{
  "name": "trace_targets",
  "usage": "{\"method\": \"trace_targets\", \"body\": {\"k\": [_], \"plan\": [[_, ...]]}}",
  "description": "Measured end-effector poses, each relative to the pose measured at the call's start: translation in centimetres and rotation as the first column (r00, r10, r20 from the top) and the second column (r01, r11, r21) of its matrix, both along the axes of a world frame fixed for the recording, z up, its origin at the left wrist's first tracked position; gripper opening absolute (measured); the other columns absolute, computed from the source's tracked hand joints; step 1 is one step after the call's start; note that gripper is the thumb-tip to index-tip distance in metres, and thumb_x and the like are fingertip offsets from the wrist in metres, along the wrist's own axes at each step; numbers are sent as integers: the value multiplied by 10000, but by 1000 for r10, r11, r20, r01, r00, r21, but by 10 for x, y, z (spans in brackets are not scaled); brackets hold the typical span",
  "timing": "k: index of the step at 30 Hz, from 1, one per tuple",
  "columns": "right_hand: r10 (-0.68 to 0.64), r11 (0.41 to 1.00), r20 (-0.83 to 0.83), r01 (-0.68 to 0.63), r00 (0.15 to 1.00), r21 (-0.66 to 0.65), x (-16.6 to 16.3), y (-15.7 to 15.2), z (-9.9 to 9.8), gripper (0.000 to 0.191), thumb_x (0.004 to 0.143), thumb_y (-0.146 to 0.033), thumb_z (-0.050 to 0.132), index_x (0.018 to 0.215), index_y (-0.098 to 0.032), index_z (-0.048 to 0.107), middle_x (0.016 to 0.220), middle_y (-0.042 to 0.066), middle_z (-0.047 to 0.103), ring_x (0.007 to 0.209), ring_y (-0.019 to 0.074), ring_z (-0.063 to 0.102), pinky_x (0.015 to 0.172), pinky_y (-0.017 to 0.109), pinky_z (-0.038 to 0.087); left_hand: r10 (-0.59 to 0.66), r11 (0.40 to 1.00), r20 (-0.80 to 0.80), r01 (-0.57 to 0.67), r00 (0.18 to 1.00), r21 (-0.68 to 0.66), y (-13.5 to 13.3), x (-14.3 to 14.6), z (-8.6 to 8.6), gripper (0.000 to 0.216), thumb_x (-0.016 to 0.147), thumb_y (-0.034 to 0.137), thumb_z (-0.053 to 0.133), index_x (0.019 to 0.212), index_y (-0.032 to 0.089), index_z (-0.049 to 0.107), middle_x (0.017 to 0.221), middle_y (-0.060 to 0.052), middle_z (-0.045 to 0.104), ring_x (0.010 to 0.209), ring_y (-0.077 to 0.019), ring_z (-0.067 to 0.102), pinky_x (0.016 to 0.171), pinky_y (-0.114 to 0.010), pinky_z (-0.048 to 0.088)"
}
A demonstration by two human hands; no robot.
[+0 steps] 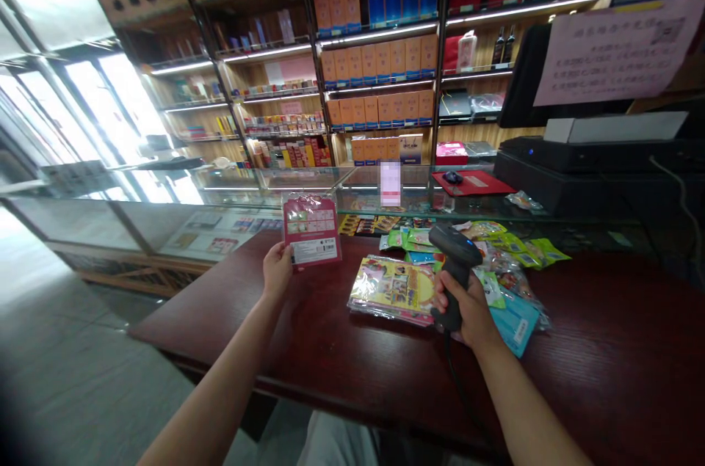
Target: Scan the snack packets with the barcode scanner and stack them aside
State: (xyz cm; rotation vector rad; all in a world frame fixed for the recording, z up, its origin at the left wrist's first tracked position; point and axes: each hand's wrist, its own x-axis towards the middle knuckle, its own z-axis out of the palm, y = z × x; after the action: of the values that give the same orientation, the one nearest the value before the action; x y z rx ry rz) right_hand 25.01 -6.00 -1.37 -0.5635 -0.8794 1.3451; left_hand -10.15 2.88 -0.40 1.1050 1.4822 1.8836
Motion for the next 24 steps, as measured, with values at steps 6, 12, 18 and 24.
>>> {"method": "trace_targets", "body": {"k": [6, 12, 18, 24], "plan": [[18, 1000, 15, -18, 1000, -3, 2, 0, 0, 238, 766, -326, 767, 703, -186, 585, 618, -45, 517, 448, 54, 407, 399, 164, 360, 14, 989, -4, -14, 1000, -144, -2, -25, -2, 115, 734, 227, 559, 765, 131, 614, 594, -6, 593, 419, -100, 511, 343, -189, 427], [22, 1000, 5, -22, 1000, 3, 0, 0, -1, 190, 787, -294, 751, 921, -234, 631, 637, -49, 537, 452, 63, 416, 407, 171, 365, 80, 934, -38, -88, 996, -346, 1, -43, -20, 74, 727, 163, 534, 717, 125, 598, 534, -24, 576, 386, -106, 513, 344, -184, 406], [30, 999, 15, -30, 999, -18, 2, 0, -4, 187, 775, -291, 758, 904, -233, 635, 637, -41, 535, 448, 73, 417, 399, 185, 363, 62, 897, -157, -124, 986, -425, 18, -48, -34, 142, 748, 183, 525, 737, 98, 637, 582, -56, 616, 429, -114, 541, 407, -205, 451], [44, 998, 9, -44, 999, -41, 1, 1, -4, 252, 763, -301, 767, 970, -248, 633, 624, -44, 535, 442, 72, 424, 391, 177, 374, 57, 862, -307, -202, 950, -466, 30, -57, -41, 245, 773, 234, 524, 887, 91, 687, 667, -80, 670, 586, -173, 637, 533, -248, 510]]}}
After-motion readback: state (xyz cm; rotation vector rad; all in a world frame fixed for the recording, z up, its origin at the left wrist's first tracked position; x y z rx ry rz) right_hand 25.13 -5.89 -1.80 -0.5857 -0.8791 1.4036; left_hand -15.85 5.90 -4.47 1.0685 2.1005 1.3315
